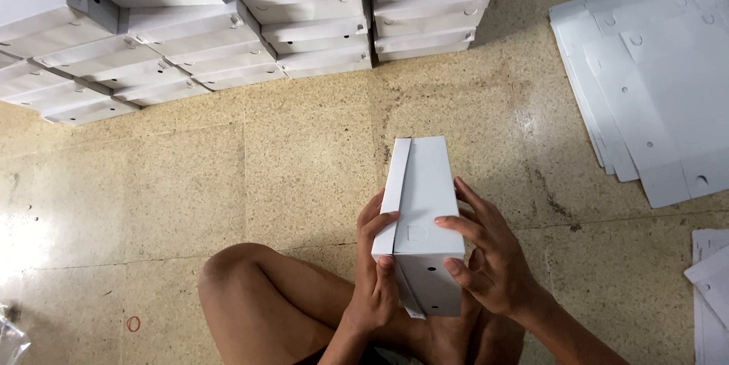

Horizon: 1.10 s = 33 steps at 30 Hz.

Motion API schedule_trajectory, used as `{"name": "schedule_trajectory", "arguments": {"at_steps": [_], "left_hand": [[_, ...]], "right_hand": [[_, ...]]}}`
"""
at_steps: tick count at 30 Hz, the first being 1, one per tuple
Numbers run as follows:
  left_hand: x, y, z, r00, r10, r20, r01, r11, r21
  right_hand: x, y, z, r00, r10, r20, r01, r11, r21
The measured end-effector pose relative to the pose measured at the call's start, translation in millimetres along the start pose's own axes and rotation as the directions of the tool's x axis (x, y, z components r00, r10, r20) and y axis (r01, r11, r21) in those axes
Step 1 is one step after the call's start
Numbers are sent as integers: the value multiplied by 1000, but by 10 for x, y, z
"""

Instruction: Assembling cardboard boxes from flat templates by folding along pre-scored lines and tucking tabs.

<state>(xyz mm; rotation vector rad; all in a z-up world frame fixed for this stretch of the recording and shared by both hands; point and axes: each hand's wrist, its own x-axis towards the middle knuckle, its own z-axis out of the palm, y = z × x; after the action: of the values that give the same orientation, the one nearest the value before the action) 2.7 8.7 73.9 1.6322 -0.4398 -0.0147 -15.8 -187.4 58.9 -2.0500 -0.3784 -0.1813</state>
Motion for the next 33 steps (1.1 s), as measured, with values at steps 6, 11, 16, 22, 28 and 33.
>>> {"name": "schedule_trajectory", "arguments": {"at_steps": [6,11,16,22,28,33], "left_hand": [[-34,18,47,999,-1,-42,1,1000,-2],[-30,-22,52,1000,4,-30,-3,999,43],[-6,13,44,998,-19,-62,21,999,29],[-84,-16,123,999,32,-30,-30,998,54],[-181,-157,134,973,228,26,-230,969,88],[-187,-230,105,945,263,196,-297,940,167]], "right_hand": [[-23,-28,29,998,-28,-65,19,991,-130],[-49,-3,28,997,-4,-81,-10,986,-167],[-12,-53,19,992,-38,-117,13,977,-212],[-20,-83,66,996,-69,-59,57,981,-185],[-173,-22,24,965,258,-48,-202,845,495],[-98,104,102,814,580,29,-507,685,523]]}}
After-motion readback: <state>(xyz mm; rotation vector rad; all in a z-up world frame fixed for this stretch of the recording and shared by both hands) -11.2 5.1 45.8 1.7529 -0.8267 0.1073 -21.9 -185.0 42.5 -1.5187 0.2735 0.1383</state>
